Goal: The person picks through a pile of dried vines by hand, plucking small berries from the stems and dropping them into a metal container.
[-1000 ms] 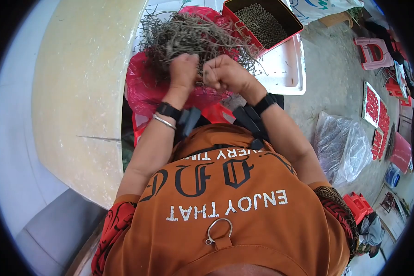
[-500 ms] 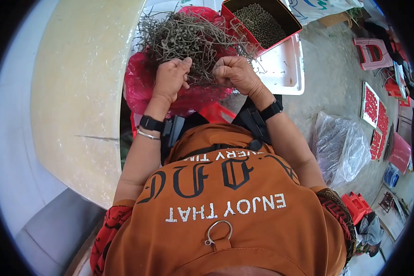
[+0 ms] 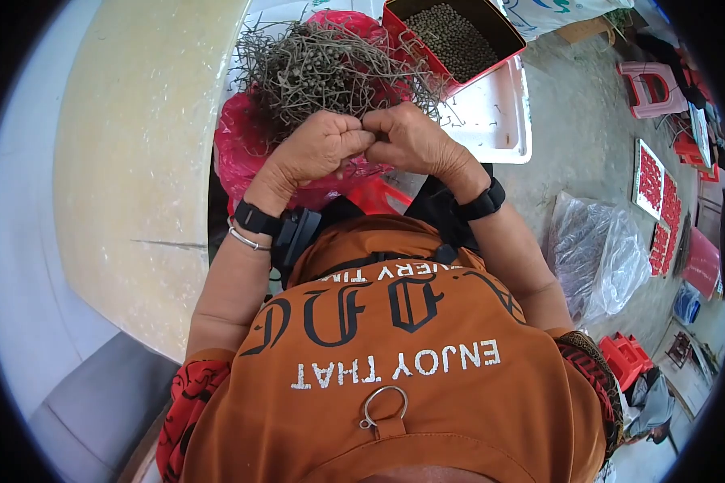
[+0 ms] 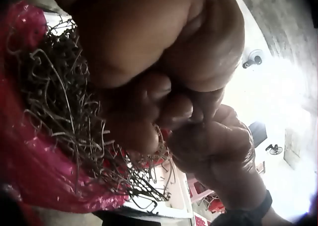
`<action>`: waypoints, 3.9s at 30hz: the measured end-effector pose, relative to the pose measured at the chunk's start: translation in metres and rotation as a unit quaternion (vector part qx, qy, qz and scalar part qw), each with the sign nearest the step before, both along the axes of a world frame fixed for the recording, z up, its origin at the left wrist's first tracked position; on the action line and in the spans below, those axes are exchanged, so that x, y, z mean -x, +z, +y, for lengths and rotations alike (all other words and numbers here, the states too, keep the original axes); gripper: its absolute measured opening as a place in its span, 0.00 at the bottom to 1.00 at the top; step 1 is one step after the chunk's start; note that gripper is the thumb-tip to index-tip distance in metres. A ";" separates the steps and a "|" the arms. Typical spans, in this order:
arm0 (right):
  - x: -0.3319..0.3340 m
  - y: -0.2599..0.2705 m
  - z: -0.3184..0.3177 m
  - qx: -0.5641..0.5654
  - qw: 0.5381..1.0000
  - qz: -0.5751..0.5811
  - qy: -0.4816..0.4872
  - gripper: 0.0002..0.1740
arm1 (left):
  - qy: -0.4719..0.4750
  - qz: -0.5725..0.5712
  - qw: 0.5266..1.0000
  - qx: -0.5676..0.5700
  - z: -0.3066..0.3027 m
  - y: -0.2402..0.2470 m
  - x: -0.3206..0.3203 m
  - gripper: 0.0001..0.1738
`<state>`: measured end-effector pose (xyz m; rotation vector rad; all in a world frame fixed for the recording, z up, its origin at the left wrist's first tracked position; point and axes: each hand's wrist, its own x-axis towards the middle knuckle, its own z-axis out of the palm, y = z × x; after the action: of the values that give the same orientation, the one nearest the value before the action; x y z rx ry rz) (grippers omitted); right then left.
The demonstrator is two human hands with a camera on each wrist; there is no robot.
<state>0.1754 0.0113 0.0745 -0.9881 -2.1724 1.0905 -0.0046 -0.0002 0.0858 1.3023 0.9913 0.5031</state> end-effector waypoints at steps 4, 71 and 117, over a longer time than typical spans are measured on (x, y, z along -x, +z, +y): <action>0.000 -0.004 -0.005 -0.164 0.984 -0.065 -0.001 0.05 | 0.052 -0.059 0.982 0.172 -0.010 -0.002 -0.011 0.13; -0.060 0.031 0.046 -0.269 0.908 -0.074 -0.314 0.08 | -0.201 0.128 0.971 -0.014 -0.009 0.021 -0.021 0.06; 0.054 -0.051 0.008 -0.205 0.969 0.017 -0.136 0.09 | -0.047 0.406 0.843 -0.349 0.030 0.006 0.034 0.10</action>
<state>0.1218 0.0196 0.0237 -1.0229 -2.0421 0.5004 -0.0386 0.0302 0.0923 2.3209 1.4954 0.2117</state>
